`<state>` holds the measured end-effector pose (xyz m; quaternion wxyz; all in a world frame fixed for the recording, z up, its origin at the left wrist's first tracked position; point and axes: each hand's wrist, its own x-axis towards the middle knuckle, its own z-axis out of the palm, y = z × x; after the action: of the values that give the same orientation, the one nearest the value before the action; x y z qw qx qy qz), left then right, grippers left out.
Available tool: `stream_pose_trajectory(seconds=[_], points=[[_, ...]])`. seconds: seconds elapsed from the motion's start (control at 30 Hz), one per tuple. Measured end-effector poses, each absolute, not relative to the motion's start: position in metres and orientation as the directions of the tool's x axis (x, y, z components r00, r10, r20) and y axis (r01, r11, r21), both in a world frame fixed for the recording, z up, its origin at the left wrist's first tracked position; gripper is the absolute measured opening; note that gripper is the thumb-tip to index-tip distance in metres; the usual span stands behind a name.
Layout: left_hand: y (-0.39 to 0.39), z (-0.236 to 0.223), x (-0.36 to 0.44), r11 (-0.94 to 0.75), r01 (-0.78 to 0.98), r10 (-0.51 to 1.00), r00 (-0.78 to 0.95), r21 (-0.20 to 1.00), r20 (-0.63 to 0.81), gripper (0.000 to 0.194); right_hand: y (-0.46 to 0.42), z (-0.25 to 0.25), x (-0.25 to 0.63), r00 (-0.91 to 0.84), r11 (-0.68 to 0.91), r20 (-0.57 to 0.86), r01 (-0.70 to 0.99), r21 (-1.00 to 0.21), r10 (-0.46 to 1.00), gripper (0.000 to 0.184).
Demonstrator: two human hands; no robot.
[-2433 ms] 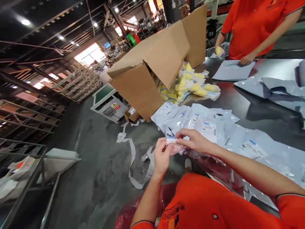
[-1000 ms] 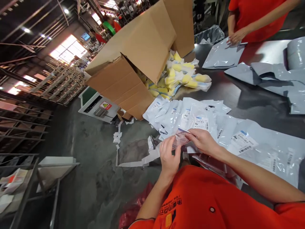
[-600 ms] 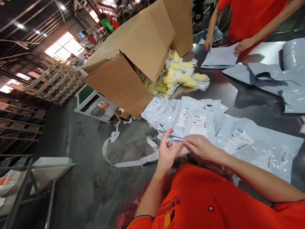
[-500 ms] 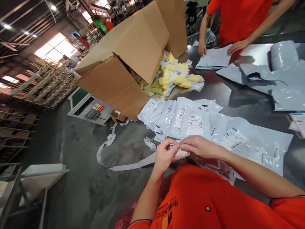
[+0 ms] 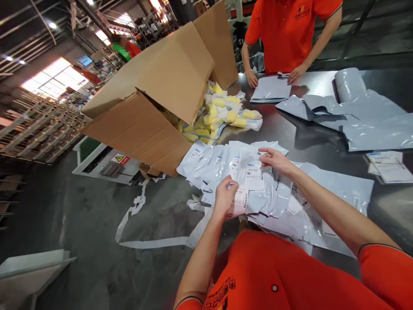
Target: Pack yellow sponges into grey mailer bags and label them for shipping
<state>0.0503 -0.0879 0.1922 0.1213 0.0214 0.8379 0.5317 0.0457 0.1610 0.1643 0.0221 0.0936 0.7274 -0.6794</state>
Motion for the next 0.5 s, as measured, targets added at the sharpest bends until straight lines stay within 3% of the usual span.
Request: stream_pose_trajectory(seconds=[0.07, 0.1, 0.17, 0.23, 0.27, 0.33, 0.43, 0.5], points=[[-0.084, 0.198, 0.040, 0.430, -0.063, 0.215, -0.962, 0.901, -0.170, 0.005, 0.164, 0.171, 0.059, -0.996, -0.087, -0.056, 0.049, -0.995, 0.076, 0.060], [-0.082, 0.202, 0.035, 0.425, -0.057, 0.250, -0.952, 0.903, -0.177, 0.005, 0.168, 0.172, 0.063, -0.992, -0.035, -0.045, 0.042, -0.999, 0.118, 0.056], [-0.080, 0.211, 0.027, 0.422, -0.061, 0.331, -0.919, 0.905, -0.216, 0.007, 0.177, 0.170, 0.062, -0.956, 0.252, -0.091, 0.164, -0.954, 0.279, 0.040], [-0.081, 0.221, 0.018, 0.432, -0.069, 0.395, -0.882, 0.899, -0.257, 0.011, 0.183, 0.163, 0.053, -0.899, 0.522, -0.161, 0.373, -0.767, 0.406, 0.029], [-0.082, 0.225, 0.012, 0.438, -0.069, 0.413, -0.870, 0.896, -0.269, 0.012, 0.184, 0.158, 0.048, -0.886, 0.596, -0.195, 0.432, -0.676, 0.421, 0.030], [-0.082, 0.231, 0.001, 0.432, -0.061, 0.429, -0.864, 0.900, -0.264, 0.015, 0.183, 0.151, 0.040, -0.895, 0.655, -0.245, 0.441, -0.614, 0.373, 0.034], [-0.078, 0.227, -0.016, 0.382, -0.075, 0.424, -0.872, 0.921, -0.246, 0.017, 0.174, 0.153, 0.042, -0.950, 0.589, -0.160, 0.294, -0.753, 0.270, 0.036], [-0.072, 0.220, -0.023, 0.350, -0.105, 0.429, -0.866, 0.931, -0.259, 0.022, 0.169, 0.164, 0.053, -0.975, 0.423, -0.071, 0.156, -0.893, 0.210, 0.038]])
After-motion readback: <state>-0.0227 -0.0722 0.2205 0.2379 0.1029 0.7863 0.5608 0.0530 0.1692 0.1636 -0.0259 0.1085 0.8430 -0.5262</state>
